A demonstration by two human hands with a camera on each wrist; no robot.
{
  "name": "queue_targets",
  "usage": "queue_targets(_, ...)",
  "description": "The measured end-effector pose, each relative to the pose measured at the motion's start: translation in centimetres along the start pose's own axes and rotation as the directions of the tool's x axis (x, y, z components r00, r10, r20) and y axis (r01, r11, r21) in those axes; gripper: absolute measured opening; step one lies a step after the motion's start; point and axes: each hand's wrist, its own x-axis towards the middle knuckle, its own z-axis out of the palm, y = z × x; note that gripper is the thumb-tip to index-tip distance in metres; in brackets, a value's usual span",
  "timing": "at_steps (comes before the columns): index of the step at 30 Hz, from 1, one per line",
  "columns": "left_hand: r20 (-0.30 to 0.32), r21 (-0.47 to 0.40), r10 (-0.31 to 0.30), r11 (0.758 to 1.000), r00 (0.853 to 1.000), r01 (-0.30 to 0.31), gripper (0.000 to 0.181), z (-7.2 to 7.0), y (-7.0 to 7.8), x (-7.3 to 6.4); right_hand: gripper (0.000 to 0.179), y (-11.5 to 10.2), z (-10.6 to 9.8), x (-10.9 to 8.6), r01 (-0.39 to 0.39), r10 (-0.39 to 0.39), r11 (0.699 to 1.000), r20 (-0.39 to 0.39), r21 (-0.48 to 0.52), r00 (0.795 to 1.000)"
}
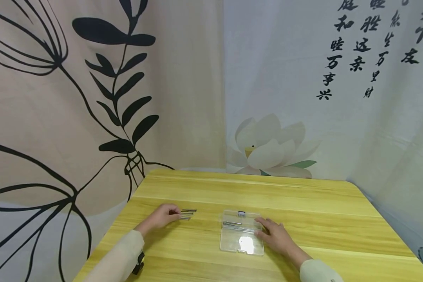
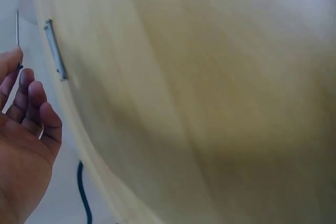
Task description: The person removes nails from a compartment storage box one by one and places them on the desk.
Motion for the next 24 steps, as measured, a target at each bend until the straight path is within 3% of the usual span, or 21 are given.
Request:
queue_targets(10, 0.038, -0.068, -0.063, 0.996, 0.997, 0.066, 0.01, -0.3, -1.2, -1.1, 0.047, 0.1, 0.1, 0.1, 0.01, -0.01, 1.0, -0.006, -0.015, 1.0)
queue_targets(24, -0.013, 0.007, -0.084, 0.996, 0.996, 0.084, 0.009, 0.4, -1.6, -0.9, 0.047, 0.0, 0.1, 0.1, 0.005, -0.005, 1.0, -0.007, -0.011, 1.0)
